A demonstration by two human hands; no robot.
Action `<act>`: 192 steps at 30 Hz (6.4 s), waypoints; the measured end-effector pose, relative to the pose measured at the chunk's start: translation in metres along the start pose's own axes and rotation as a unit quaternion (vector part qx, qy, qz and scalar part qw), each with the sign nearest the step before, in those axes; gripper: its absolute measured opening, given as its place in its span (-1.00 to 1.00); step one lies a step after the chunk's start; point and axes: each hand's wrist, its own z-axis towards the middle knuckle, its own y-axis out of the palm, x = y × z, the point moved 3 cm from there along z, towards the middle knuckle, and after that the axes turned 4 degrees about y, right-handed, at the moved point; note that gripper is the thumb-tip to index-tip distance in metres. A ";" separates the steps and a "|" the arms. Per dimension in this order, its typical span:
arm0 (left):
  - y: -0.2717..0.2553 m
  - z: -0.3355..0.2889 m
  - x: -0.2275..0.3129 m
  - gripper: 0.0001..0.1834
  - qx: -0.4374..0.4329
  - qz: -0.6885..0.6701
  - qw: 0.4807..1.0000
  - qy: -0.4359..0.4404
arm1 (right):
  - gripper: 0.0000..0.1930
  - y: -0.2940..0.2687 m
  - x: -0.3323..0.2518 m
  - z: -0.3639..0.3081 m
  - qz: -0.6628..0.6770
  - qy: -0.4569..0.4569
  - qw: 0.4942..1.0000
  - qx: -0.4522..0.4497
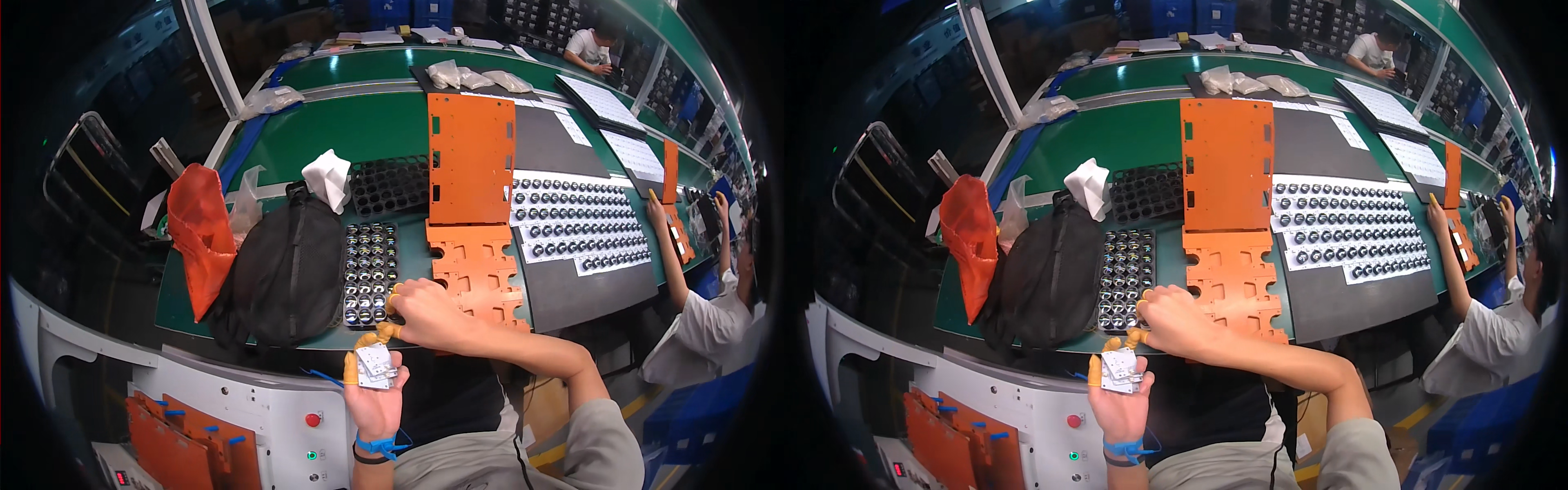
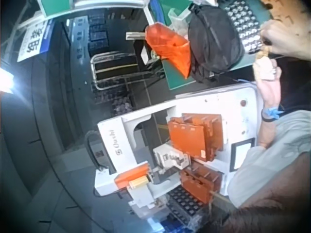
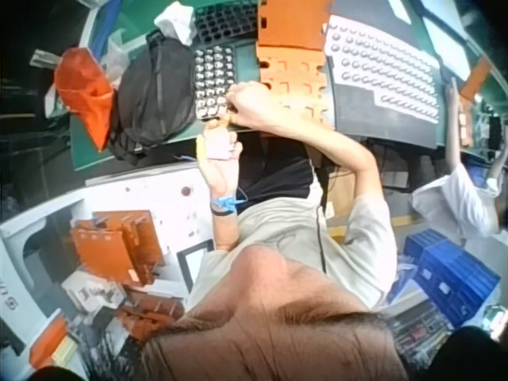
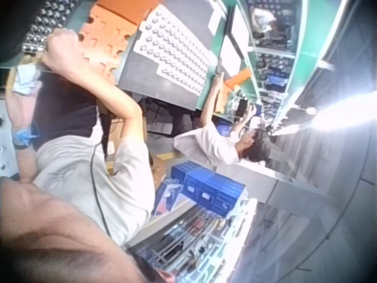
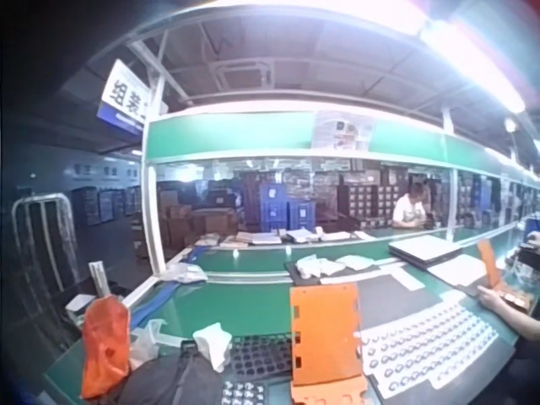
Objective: The person places small white square components onto an orange fixture, then moves the fixture to a machine and back. They repeat this process, handling components one at a time and arranging them on the fixture.
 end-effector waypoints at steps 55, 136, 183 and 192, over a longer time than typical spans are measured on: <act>0.045 -0.004 -0.025 -0.16 -0.185 0.446 0.872 0.084 | -0.74 -0.067 0.011 -0.076 0.256 -0.063 0.964 -0.028; 0.021 -0.002 -0.036 -0.73 -0.017 0.268 0.958 0.100 | -0.44 -0.114 0.160 -0.065 -0.168 0.334 0.926 0.052; -0.002 0.020 -0.042 -0.35 0.002 0.154 0.988 -0.016 | -0.71 -0.058 0.002 -0.065 0.335 0.104 0.936 0.007; 0.014 0.012 -0.041 -0.23 -0.050 0.316 0.937 0.142 | -0.67 -0.020 0.015 -0.093 0.456 0.135 0.879 0.025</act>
